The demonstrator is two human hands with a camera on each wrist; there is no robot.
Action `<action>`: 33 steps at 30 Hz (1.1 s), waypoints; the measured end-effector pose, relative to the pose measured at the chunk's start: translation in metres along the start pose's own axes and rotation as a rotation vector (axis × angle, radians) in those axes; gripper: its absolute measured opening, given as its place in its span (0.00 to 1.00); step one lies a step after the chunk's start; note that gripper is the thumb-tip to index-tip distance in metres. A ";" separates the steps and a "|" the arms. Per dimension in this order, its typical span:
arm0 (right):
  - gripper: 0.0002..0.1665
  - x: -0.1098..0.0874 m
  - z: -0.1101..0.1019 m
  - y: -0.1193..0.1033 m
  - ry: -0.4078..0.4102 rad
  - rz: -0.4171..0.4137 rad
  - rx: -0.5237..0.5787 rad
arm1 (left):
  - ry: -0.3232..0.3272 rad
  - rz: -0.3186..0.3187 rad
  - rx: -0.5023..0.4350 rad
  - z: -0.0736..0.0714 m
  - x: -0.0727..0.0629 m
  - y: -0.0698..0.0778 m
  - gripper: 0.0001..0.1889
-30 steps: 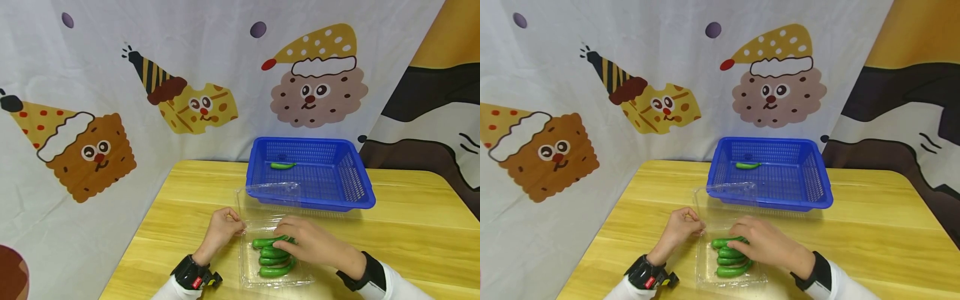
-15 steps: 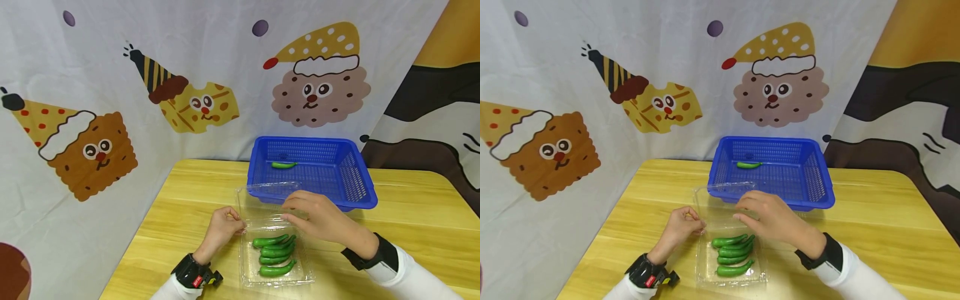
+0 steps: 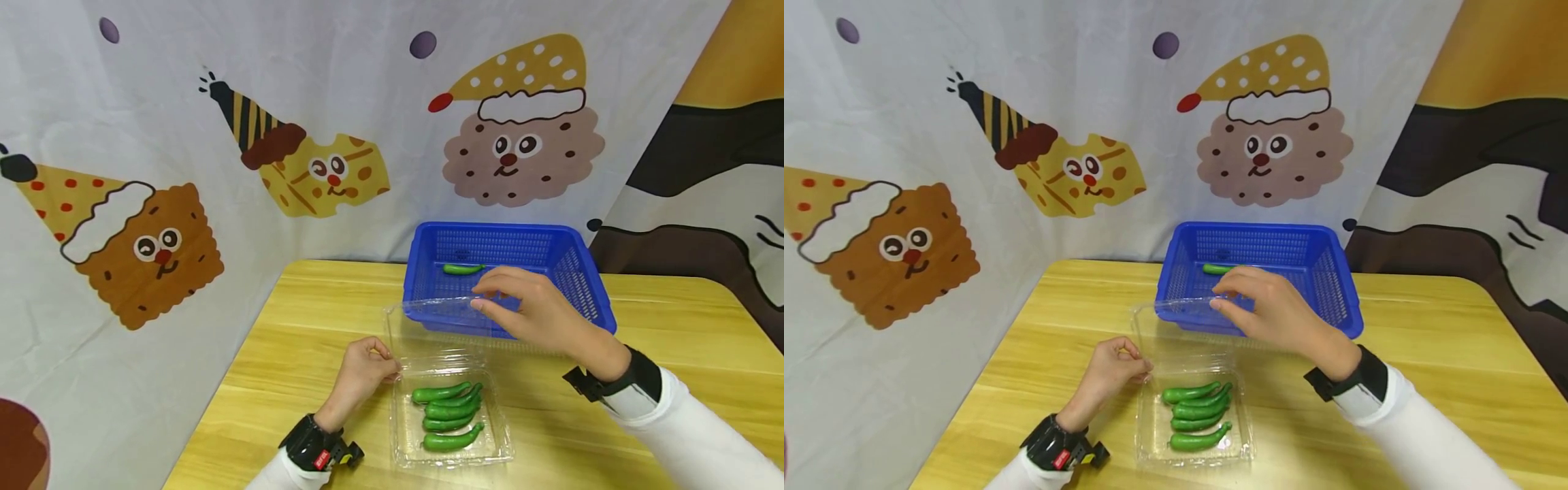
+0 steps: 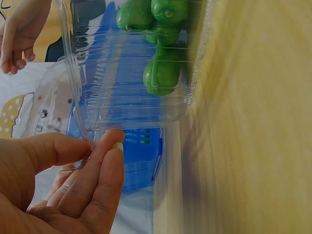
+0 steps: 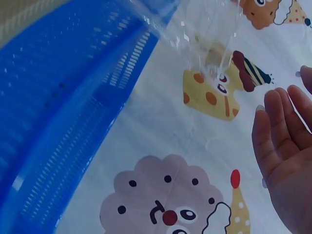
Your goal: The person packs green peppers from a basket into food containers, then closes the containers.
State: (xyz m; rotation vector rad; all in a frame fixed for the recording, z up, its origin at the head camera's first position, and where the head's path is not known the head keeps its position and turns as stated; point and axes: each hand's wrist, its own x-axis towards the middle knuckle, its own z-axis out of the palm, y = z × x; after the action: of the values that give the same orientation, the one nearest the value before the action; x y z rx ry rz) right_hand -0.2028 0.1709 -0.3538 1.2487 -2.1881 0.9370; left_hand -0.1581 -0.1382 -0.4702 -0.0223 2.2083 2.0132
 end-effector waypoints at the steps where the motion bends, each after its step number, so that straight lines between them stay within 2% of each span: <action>1: 0.18 0.003 -0.002 0.002 0.002 0.004 -0.002 | -0.003 0.007 0.005 0.000 0.000 0.000 0.09; 6: 0.21 0.015 -0.006 0.011 0.024 0.001 -0.009 | -0.005 -0.004 0.014 -0.001 0.000 0.000 0.08; 11: 0.18 0.024 -0.007 0.022 0.025 0.017 -0.043 | -0.001 -0.011 0.028 -0.001 0.001 -0.001 0.09; 15: 0.14 0.028 -0.005 0.033 -0.005 0.069 -0.100 | -0.003 -0.006 0.029 -0.001 0.001 -0.002 0.09; 19: 0.11 0.034 -0.002 0.046 -0.059 0.124 -0.137 | -0.002 -0.013 0.024 -0.001 0.001 -0.001 0.09; 26: 0.09 0.042 0.007 0.072 -0.155 0.157 -0.209 | -0.008 -0.008 0.017 0.001 0.000 0.000 0.08; 33: 0.15 0.050 0.026 0.110 -0.340 0.258 -0.276 | 0.010 -0.002 0.017 -0.001 0.000 0.000 0.09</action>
State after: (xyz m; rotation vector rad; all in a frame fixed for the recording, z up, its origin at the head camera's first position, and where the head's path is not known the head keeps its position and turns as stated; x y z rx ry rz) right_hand -0.3237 0.1627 -0.3752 1.0726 -2.6845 0.5106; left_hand -0.1581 -0.1390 -0.4698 -0.0322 2.2307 1.9970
